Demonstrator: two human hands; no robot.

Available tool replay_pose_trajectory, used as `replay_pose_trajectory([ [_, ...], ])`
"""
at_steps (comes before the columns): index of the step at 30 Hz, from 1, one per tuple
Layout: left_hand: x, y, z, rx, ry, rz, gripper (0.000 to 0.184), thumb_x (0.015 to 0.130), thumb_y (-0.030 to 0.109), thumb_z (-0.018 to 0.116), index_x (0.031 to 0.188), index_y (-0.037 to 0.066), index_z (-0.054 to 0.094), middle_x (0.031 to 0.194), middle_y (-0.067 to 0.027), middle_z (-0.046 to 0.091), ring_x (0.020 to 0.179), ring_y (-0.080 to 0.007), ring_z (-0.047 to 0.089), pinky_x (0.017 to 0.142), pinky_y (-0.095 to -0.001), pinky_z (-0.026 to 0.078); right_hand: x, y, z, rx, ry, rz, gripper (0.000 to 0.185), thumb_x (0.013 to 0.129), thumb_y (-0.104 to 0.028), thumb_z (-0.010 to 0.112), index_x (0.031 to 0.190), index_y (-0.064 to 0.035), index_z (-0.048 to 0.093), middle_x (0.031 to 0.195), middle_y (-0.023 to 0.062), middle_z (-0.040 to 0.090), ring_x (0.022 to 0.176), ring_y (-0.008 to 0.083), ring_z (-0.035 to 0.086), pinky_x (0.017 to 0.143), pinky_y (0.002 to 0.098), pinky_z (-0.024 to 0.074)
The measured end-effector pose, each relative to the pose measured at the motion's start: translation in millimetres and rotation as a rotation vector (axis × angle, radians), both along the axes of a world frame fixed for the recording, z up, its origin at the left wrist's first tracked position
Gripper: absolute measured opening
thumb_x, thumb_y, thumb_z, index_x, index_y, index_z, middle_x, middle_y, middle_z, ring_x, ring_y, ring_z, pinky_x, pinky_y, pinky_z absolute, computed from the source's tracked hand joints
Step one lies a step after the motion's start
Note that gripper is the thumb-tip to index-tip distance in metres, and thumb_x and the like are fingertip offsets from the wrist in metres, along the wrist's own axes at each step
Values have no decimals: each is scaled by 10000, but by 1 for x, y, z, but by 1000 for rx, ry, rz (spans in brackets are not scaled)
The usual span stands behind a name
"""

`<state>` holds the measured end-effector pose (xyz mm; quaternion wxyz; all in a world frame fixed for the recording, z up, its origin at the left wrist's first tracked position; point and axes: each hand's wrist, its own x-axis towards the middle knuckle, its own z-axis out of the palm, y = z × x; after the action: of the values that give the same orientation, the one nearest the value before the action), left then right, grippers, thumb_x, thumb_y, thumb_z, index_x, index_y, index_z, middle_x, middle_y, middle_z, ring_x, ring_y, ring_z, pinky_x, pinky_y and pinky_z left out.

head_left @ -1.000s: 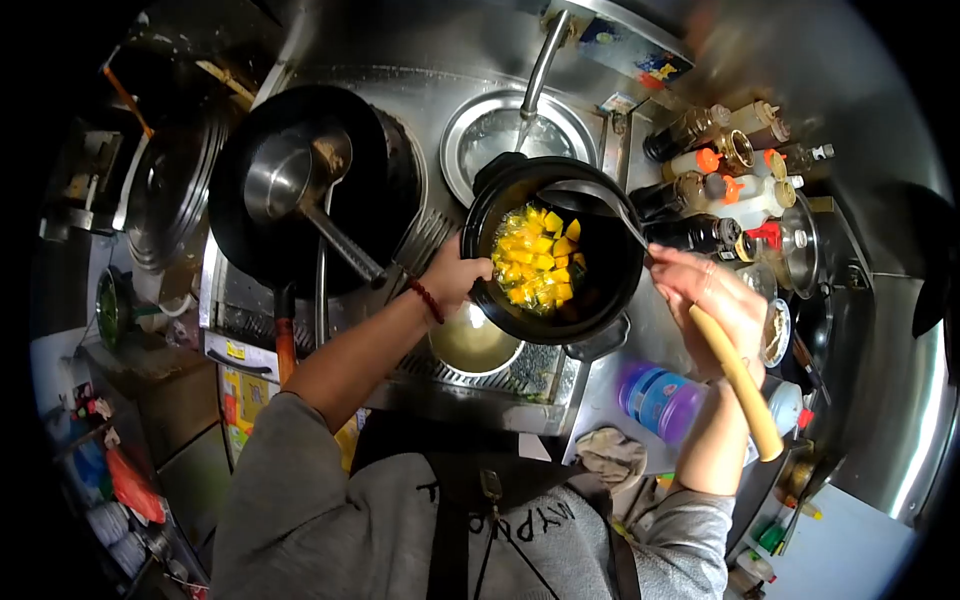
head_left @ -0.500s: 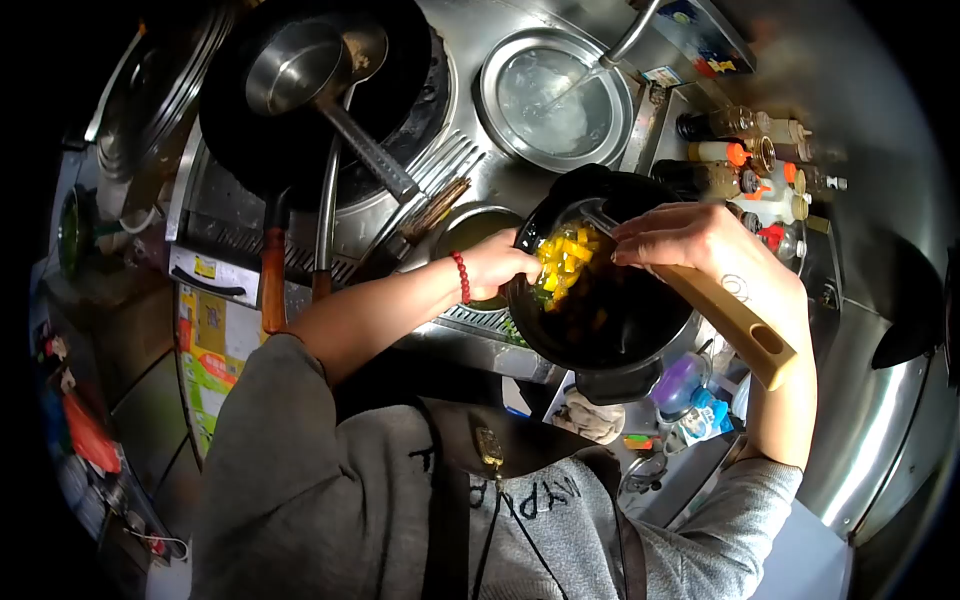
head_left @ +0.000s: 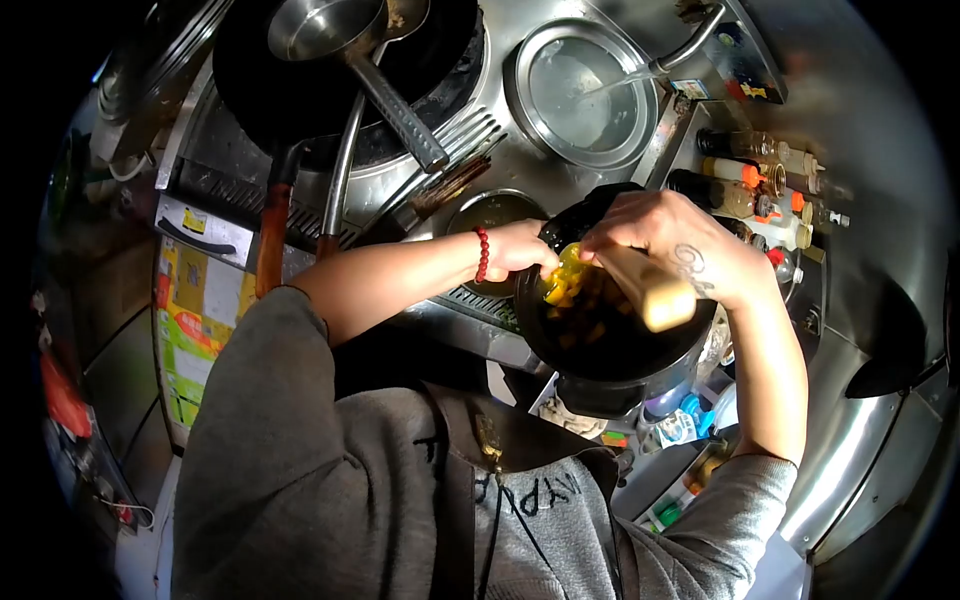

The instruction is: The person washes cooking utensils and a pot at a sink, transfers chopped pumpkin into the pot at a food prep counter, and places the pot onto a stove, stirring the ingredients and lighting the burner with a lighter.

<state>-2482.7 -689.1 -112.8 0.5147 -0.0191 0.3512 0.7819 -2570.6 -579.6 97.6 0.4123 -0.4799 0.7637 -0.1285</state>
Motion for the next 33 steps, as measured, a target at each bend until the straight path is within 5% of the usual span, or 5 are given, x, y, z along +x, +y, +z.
replay_pose_trajectory([
  [5,6,3,-4,28,-105,31,315,636,-84,561,926,36,573,751,-34,530,675,-146,533,586,-276,445,-8,2,-22,53,-20,14,149,807,-152,649,914,-49,659,884,118,649,844,275,614,743,349,501],
  [7,6,0,-1,21,-131,14,319,635,-86,565,931,34,573,754,-38,536,672,-154,539,592,-279,451,-7,7,-33,7,-96,-108,207,794,-185,651,938,-37,656,801,174,625,789,330,599,681,377,466],
  [10,10,1,-3,35,-174,7,455,641,-108,553,1068,44,519,808,-55,549,665,-151,566,599,-280,489,-12,6,-36,106,-173,-120,226,829,-231,630,938,-35,654,814,180,629,795,326,603,693,364,469],
  [24,15,11,-15,16,-402,-41,131,721,-65,556,835,-7,583,665,-71,571,565,-163,576,525,-266,484,-32,3,-52,246,-415,-78,225,858,-211,618,994,-36,653,937,120,669,880,205,639,792,279,486],
  [33,15,18,-22,164,-405,-53,267,663,-102,570,909,1,568,731,-75,578,643,-164,597,581,-271,505,-38,-7,-49,410,-437,0,256,876,-238,595,1045,-50,634,980,88,664,919,175,619,817,277,474],
])
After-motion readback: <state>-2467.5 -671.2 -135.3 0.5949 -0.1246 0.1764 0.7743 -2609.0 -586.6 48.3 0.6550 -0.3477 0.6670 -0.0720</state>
